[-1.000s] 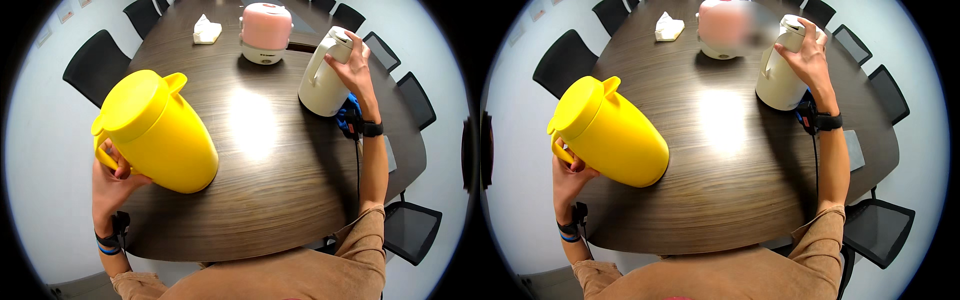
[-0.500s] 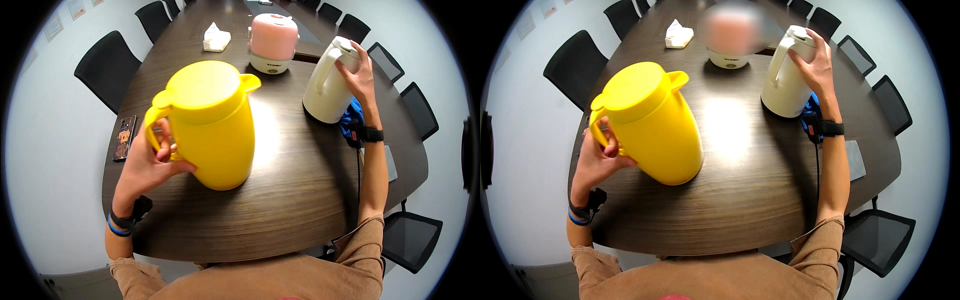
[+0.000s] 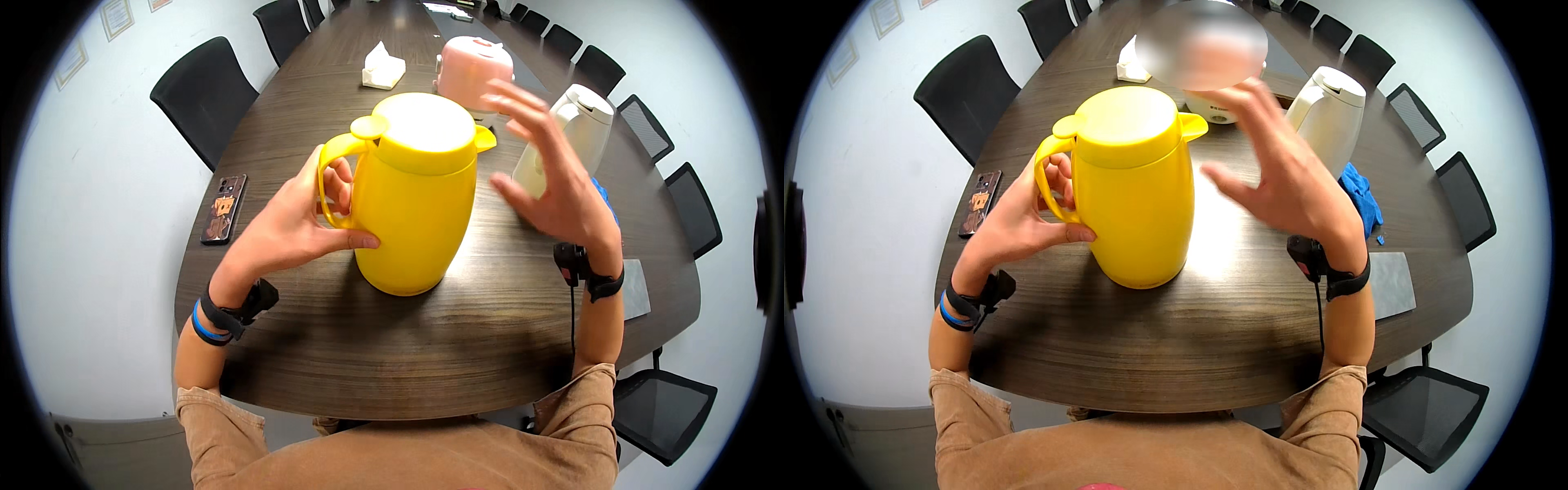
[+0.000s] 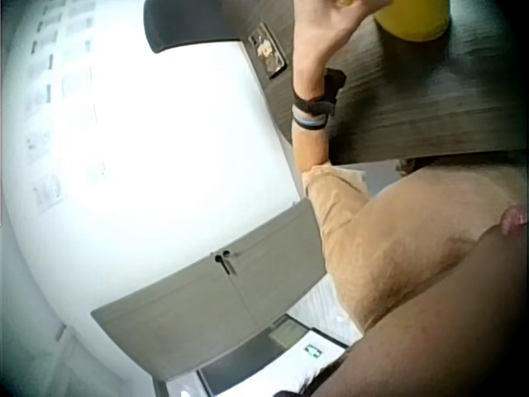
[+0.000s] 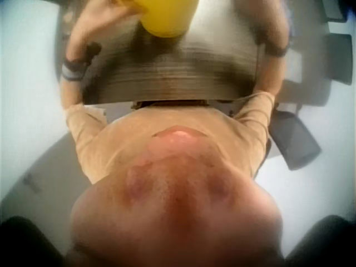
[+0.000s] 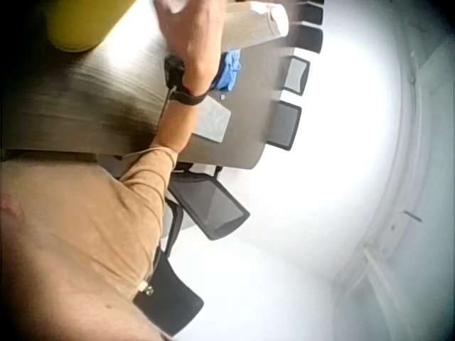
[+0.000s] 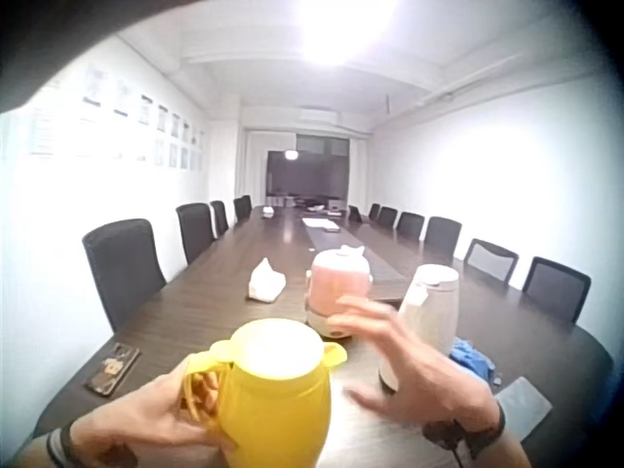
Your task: The person wipes the lid and body of a white pitcher with a blue cloth, then repeats the process on a yellow pitcher. The person removes the lid, wipes the interior rim, and reattaches it before moving to the next pitcher.
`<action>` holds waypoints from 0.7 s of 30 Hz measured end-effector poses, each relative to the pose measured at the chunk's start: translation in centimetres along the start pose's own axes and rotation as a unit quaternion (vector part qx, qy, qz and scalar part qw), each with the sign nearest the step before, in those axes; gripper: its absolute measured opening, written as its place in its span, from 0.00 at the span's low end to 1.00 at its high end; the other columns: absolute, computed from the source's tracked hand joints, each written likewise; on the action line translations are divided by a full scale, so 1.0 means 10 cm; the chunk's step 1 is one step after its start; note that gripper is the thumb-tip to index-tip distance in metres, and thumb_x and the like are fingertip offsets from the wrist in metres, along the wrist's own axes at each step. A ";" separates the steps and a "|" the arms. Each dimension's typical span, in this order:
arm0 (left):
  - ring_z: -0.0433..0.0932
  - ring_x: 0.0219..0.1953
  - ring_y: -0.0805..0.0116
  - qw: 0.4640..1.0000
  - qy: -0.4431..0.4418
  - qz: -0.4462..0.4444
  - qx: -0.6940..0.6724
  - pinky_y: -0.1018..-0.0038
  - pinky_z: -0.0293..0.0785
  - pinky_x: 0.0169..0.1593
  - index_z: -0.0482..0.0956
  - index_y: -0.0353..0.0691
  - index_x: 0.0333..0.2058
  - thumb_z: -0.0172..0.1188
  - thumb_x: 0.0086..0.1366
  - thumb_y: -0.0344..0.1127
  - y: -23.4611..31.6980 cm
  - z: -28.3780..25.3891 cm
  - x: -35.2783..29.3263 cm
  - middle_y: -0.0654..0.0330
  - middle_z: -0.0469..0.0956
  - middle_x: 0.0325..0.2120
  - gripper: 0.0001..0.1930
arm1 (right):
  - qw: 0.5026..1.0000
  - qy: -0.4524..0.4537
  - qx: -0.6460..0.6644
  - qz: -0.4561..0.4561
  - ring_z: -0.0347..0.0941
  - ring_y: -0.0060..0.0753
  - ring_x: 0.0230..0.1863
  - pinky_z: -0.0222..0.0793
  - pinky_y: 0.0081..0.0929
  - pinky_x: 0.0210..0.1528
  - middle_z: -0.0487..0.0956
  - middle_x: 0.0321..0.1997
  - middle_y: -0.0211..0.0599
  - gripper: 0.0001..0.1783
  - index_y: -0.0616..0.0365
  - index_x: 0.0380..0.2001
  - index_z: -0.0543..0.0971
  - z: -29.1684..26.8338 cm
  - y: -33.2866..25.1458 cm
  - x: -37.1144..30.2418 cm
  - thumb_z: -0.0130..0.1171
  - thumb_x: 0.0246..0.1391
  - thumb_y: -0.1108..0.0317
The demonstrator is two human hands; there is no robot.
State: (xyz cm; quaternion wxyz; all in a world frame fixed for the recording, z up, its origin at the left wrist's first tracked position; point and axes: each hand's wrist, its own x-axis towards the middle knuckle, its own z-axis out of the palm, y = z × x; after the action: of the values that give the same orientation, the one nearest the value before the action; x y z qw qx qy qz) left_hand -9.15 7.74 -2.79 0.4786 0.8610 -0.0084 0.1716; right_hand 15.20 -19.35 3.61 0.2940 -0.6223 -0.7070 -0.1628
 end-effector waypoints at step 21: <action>0.85 0.67 0.48 0.930 0.046 0.221 0.290 0.56 0.84 0.69 0.85 0.39 0.67 0.79 0.68 0.31 0.52 -0.28 0.39 0.47 0.85 0.65 0.29 | 0.997 0.027 0.075 -0.015 0.90 0.37 0.53 0.89 0.32 0.56 0.86 0.61 0.43 0.30 0.57 0.64 0.81 0.13 0.29 0.05 0.77 0.66 0.55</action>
State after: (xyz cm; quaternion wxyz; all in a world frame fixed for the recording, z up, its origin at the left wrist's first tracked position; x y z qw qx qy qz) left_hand -7.24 7.81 3.96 0.1581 0.9298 -0.1266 0.3073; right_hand 17.78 -17.69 2.55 0.3570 -0.5829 -0.7182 -0.1305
